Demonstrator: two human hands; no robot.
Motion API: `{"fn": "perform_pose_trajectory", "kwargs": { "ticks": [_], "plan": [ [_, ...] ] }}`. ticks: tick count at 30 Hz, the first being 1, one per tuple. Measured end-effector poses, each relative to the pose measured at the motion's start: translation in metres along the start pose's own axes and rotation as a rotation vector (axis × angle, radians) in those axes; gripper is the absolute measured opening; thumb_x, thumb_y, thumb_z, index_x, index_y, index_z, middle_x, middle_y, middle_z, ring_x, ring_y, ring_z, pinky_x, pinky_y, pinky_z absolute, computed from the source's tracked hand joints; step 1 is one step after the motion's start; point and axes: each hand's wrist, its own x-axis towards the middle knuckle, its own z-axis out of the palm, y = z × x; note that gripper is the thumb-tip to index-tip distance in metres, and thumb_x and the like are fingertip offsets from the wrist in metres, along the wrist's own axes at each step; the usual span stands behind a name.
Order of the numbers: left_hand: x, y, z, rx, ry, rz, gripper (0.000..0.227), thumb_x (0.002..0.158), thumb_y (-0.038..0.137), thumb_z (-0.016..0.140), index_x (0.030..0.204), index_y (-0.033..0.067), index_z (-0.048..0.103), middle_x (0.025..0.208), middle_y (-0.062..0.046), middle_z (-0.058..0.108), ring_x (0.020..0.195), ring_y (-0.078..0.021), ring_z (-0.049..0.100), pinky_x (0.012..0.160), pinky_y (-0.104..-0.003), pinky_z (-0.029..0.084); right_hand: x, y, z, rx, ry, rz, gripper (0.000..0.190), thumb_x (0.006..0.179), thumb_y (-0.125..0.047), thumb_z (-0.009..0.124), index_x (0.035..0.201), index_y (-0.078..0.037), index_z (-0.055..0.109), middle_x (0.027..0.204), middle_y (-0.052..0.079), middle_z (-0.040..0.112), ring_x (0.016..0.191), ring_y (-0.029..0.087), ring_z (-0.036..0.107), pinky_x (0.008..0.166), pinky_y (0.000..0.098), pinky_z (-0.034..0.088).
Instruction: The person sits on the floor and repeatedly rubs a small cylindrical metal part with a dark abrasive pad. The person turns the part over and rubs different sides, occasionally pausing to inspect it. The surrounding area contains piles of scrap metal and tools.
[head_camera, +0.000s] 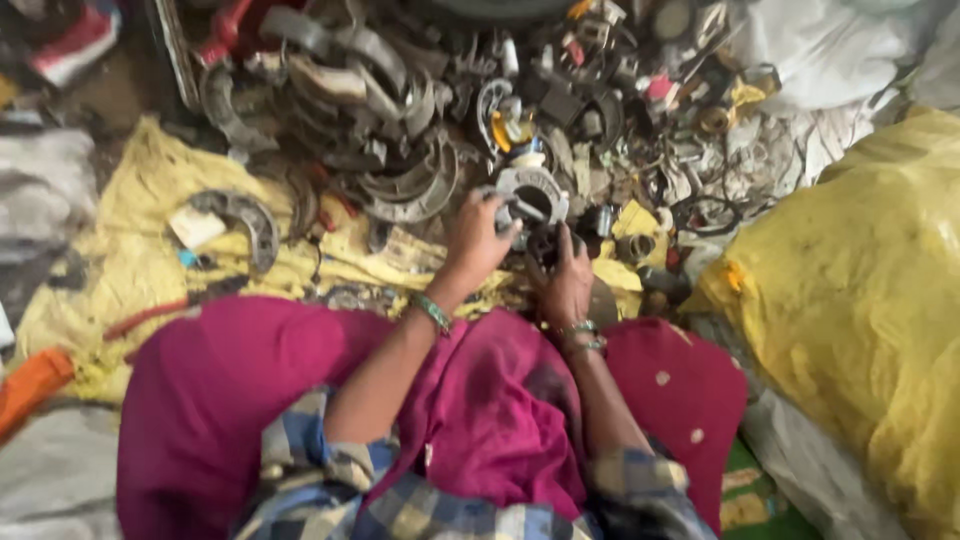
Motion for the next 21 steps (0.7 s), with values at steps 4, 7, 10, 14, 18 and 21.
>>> {"fn": "perform_pose_trajectory", "kwargs": {
  "ticks": [4, 7, 10, 14, 18, 21],
  "plan": [
    [-0.009, -0.005, -0.005, 0.025, -0.021, -0.035, 0.040, 0.082, 0.019, 0.083, 0.119, 0.0086, 0.071, 0.127, -0.022, 0.062, 0.117, -0.0411, 0.061, 0.098, -0.047, 0.051, -0.004, -0.003, -0.019, 0.095, 0.352, -0.184, 0.080, 0.087, -0.020, 0.085, 0.154, -0.003, 0.044, 0.146, 0.024, 0.054, 0.131, 0.042, 0.058, 0.108, 0.0470, 0.052],
    [-0.005, -0.008, -0.010, 0.063, -0.033, -0.074, 0.043, 0.083, 0.021, 0.083, 0.122, 0.0087, 0.070, 0.126, -0.022, 0.061, 0.117, -0.0406, 0.061, 0.099, -0.047, 0.051, -0.003, -0.005, -0.022, 0.205, 0.480, -0.158, 0.079, 0.093, -0.019, 0.084, 0.157, -0.006, 0.040, 0.149, 0.023, 0.054, 0.135, 0.039, 0.057, 0.113, 0.0469, 0.051],
    [-0.002, -0.002, -0.007, 0.061, -0.027, -0.099, 0.040, 0.084, 0.022, 0.083, 0.120, 0.0089, 0.070, 0.126, -0.022, 0.062, 0.118, -0.0410, 0.061, 0.099, -0.048, 0.050, 0.002, -0.011, -0.009, -0.117, 0.103, -0.136, 0.077, 0.080, -0.022, 0.086, 0.147, -0.012, 0.051, 0.140, 0.020, 0.061, 0.125, 0.039, 0.062, 0.101, 0.0476, 0.054],
    [0.005, 0.003, -0.004, 0.052, -0.065, -0.059, 0.045, 0.081, 0.022, 0.083, 0.121, 0.0074, 0.069, 0.132, -0.025, 0.057, 0.118, -0.0426, 0.059, 0.098, -0.048, 0.049, 0.011, -0.008, -0.013, 0.060, 0.025, 0.088, 0.084, 0.084, -0.027, 0.085, 0.153, -0.006, 0.044, 0.136, 0.027, 0.056, 0.117, 0.042, 0.061, 0.096, 0.0496, 0.054],
    [-0.008, -0.012, -0.002, 0.106, -0.086, -0.146, 0.048, 0.082, 0.025, 0.084, 0.122, 0.0062, 0.067, 0.132, -0.025, 0.057, 0.121, -0.0429, 0.058, 0.100, -0.049, 0.049, -0.003, -0.002, -0.027, 0.190, 0.366, -0.026, 0.081, 0.095, -0.025, 0.083, 0.161, -0.010, 0.038, 0.145, 0.024, 0.056, 0.126, 0.039, 0.064, 0.106, 0.0477, 0.057],
    [-0.002, -0.013, 0.000, 0.106, -0.045, -0.128, 0.045, 0.083, 0.024, 0.083, 0.122, 0.0072, 0.069, 0.133, -0.025, 0.057, 0.122, -0.0432, 0.058, 0.102, -0.050, 0.048, 0.002, -0.016, -0.016, -0.044, 0.149, -0.114, 0.091, 0.082, -0.026, 0.089, 0.156, -0.007, 0.040, 0.138, 0.030, 0.055, 0.121, 0.045, 0.061, 0.099, 0.0511, 0.055]
  ]
}}
